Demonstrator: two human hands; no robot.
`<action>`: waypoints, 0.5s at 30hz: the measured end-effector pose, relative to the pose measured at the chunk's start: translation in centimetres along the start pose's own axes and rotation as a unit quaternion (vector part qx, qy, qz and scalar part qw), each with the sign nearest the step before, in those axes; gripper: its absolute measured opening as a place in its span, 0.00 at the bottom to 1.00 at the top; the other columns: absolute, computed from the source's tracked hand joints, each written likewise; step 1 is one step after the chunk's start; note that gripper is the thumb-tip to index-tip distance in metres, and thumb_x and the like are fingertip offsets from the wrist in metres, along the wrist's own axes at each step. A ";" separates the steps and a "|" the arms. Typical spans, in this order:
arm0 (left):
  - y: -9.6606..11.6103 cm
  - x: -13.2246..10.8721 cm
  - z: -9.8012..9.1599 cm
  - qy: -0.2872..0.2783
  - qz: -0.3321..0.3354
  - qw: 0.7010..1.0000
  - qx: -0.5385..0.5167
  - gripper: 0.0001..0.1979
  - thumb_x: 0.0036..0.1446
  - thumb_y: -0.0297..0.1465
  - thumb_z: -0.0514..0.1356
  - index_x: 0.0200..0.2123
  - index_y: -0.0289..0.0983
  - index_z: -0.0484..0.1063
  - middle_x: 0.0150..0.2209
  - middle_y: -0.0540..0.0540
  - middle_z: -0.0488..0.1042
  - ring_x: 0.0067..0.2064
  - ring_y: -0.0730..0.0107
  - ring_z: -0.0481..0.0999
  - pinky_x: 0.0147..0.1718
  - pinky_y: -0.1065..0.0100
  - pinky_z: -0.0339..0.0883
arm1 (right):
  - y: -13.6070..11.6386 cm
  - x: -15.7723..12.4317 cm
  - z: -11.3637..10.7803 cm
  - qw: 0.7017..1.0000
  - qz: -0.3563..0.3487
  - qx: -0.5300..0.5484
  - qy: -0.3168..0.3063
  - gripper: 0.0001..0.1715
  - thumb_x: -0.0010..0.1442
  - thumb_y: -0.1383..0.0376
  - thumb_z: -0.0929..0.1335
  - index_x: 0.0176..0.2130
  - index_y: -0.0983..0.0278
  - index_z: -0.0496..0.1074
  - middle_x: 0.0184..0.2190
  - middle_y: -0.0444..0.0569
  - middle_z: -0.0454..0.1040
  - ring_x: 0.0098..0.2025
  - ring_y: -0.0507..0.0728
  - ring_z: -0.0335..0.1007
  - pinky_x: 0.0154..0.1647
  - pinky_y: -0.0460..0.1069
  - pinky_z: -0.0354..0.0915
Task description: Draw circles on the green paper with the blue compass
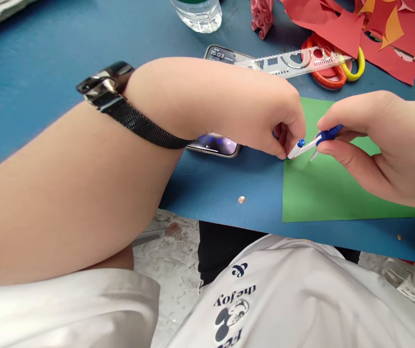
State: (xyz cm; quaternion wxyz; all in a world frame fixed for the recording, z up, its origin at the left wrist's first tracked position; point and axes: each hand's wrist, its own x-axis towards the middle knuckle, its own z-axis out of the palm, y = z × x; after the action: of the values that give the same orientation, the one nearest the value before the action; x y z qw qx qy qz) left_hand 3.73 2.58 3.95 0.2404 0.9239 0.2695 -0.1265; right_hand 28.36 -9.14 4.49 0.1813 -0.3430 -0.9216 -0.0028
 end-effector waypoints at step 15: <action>0.2 0.0 -0.1 -0.007 -0.010 1.000 0.003 0.11 0.70 0.21 0.83 0.39 0.44 0.94 0.20 0.71 0.76 0.17 0.84 0.67 0.28 0.71 0.64 | 0.0 -0.1 0.0 1.000 -0.010 0.019 0.002 0.11 0.95 0.64 0.63 0.64 0.60 0.75 0.53 0.31 0.93 0.49 0.43 0.93 0.44 0.43 0.74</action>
State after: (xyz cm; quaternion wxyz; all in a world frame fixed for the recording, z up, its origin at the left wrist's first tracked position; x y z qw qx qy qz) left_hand 3.85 2.50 4.08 0.2382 0.9210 0.2766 -0.1362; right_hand 28.41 -9.21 4.50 0.1898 -0.3305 -0.9244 0.0123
